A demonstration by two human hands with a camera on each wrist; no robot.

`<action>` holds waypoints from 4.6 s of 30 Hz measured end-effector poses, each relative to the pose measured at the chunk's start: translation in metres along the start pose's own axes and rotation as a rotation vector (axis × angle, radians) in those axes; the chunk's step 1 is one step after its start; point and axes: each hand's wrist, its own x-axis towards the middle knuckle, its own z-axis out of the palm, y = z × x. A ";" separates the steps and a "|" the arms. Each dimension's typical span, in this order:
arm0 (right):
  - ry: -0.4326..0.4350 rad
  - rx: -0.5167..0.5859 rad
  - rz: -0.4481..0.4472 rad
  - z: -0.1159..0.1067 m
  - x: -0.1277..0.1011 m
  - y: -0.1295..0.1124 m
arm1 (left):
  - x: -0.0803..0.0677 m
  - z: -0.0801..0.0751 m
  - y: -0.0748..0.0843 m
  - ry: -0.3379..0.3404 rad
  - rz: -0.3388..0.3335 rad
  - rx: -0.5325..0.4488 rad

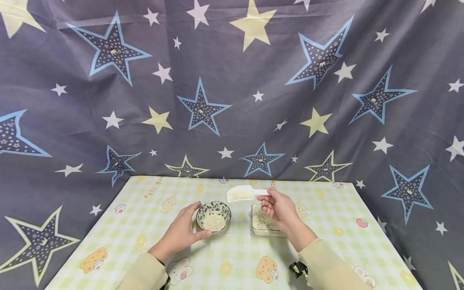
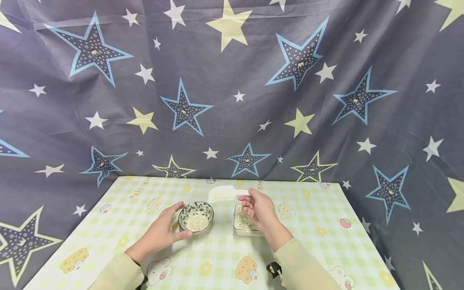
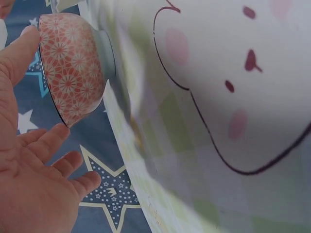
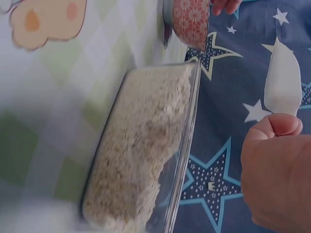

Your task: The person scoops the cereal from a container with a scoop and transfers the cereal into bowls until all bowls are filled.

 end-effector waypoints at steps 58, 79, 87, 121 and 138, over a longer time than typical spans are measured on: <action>-0.110 -0.661 -0.539 0.058 -0.026 0.015 | 0.001 0.003 0.004 -0.021 -0.050 0.004; -0.267 -1.141 -0.916 0.049 -0.043 0.020 | 0.001 0.003 0.001 -0.026 -0.043 0.000; -0.027 -0.794 -0.601 0.018 -0.035 -0.003 | 0.002 0.001 0.007 -0.011 -0.009 0.030; 0.084 -1.412 -0.860 -0.098 -0.055 -0.025 | 0.082 0.067 0.127 -0.261 0.117 0.141; 0.240 -0.772 -0.175 -0.103 -0.046 -0.015 | 0.082 0.070 0.122 -0.253 0.113 0.077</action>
